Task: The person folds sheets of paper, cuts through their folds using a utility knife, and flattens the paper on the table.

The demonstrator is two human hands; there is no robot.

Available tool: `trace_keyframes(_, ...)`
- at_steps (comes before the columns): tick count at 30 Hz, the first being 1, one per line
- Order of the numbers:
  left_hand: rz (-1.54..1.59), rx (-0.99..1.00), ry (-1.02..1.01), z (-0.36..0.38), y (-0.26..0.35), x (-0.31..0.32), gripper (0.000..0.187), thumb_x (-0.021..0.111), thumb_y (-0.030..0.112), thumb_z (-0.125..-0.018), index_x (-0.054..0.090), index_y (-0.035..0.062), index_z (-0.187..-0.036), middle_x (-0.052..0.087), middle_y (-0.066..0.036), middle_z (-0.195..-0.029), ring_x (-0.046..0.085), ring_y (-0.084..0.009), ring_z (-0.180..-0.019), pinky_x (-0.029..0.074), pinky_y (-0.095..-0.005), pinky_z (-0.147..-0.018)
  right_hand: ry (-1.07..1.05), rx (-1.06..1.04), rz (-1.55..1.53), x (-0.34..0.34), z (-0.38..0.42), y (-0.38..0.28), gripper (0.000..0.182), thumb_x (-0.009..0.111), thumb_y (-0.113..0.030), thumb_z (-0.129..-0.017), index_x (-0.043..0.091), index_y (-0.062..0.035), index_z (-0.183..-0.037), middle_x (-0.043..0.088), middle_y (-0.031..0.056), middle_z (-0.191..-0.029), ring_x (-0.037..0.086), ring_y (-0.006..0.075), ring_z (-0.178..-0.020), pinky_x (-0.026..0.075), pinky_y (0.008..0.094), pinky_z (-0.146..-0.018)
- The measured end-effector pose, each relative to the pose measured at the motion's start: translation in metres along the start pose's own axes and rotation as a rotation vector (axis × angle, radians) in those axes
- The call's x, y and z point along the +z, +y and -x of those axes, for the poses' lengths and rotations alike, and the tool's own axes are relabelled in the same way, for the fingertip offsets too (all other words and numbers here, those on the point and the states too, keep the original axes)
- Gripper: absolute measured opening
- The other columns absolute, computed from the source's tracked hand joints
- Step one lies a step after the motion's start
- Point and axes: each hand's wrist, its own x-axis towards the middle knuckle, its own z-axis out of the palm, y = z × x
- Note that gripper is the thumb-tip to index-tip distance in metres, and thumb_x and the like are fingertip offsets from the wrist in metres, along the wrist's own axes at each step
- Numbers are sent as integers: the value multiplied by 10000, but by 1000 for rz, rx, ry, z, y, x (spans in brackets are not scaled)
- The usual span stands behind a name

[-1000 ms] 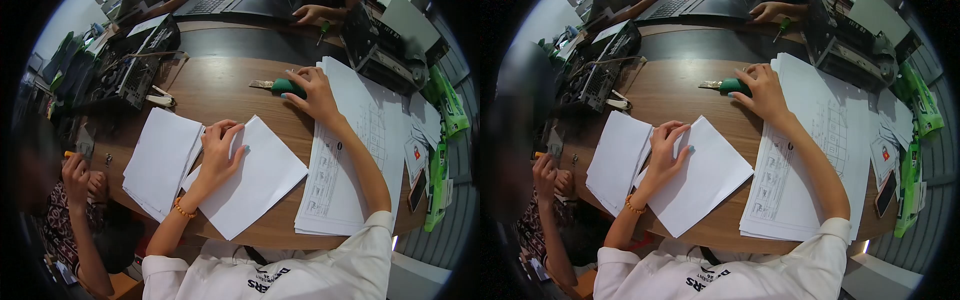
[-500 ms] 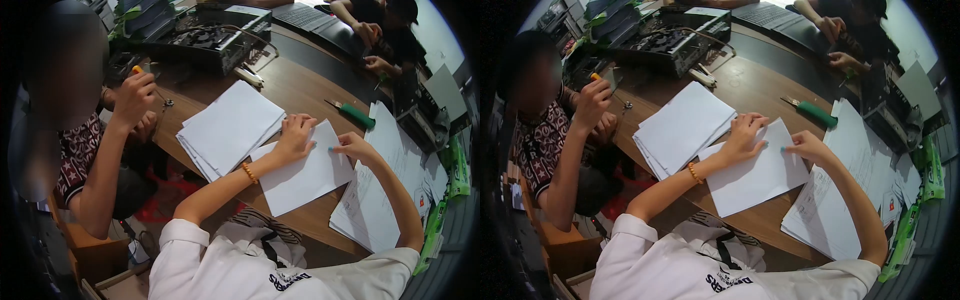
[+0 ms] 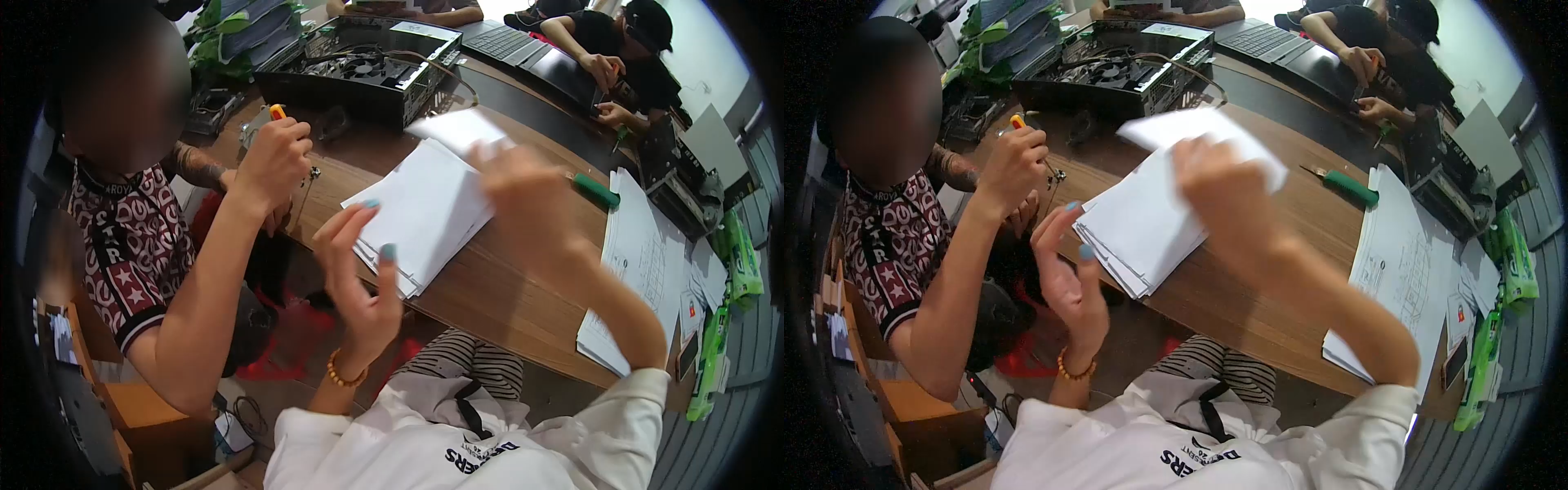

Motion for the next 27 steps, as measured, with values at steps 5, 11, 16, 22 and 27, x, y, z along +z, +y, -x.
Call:
trace_keyframes(5, -26, -279, -84, 19, -23, -32, 321, 483, 86, -886, 487, -18, -1189, 538, -103, -1163, 472, -176, -1066, 320, -330, -960, -147, -92, -314, 51, -5, -126, 197, 633, -169, -726, 579, -12, -833, 570, 73, -695, 600, 154, -634, 482, 259, -467)
trace_keyframes(11, -67, -381, -385, -14, -66, -25, 256, 516, 97, -867, 560, -38, -1080, 595, -165, -1039, 551, -266, -983, 421, -349, -863, -110, 74, -805, 38, 21, -88, 411, 490, -375, -906, 591, 5, -785, 597, 130, -692, 628, 266, -657, 507, 360, -554)
trace_keyframes(16, -193, -275, -542, -57, -139, 33, 329, 554, 240, -865, 590, -27, -1054, 597, -202, -1011, 553, -328, -969, 427, -395, -856, -491, 30, -919, 60, 71, -48, 315, 489, -282, -907, 565, 15, -833, 591, 169, -793, 601, 349, -760, 496, 423, -644)
trace_keyframes(22, -412, -297, -818, -57, -161, 79, 445, 570, 396, -838, 610, 5, -1048, 558, -225, -1049, 488, -380, -1033, 398, -428, -895, -115, 29, -1042, 81, 72, -75, 170, 545, -76, -758, 517, 64, -850, 523, 207, -871, 537, 353, -843, 467, 413, -757)
trace_keyframes(27, -473, -276, -809, -59, -147, 74, 422, 548, 376, -860, 603, 11, -1064, 548, -214, -1096, 483, -368, -1046, 388, -425, -910, -167, 91, -1103, 73, 75, -63, 164, 555, -101, -800, 529, 44, -869, 526, 186, -856, 544, 332, -860, 471, 404, -760)
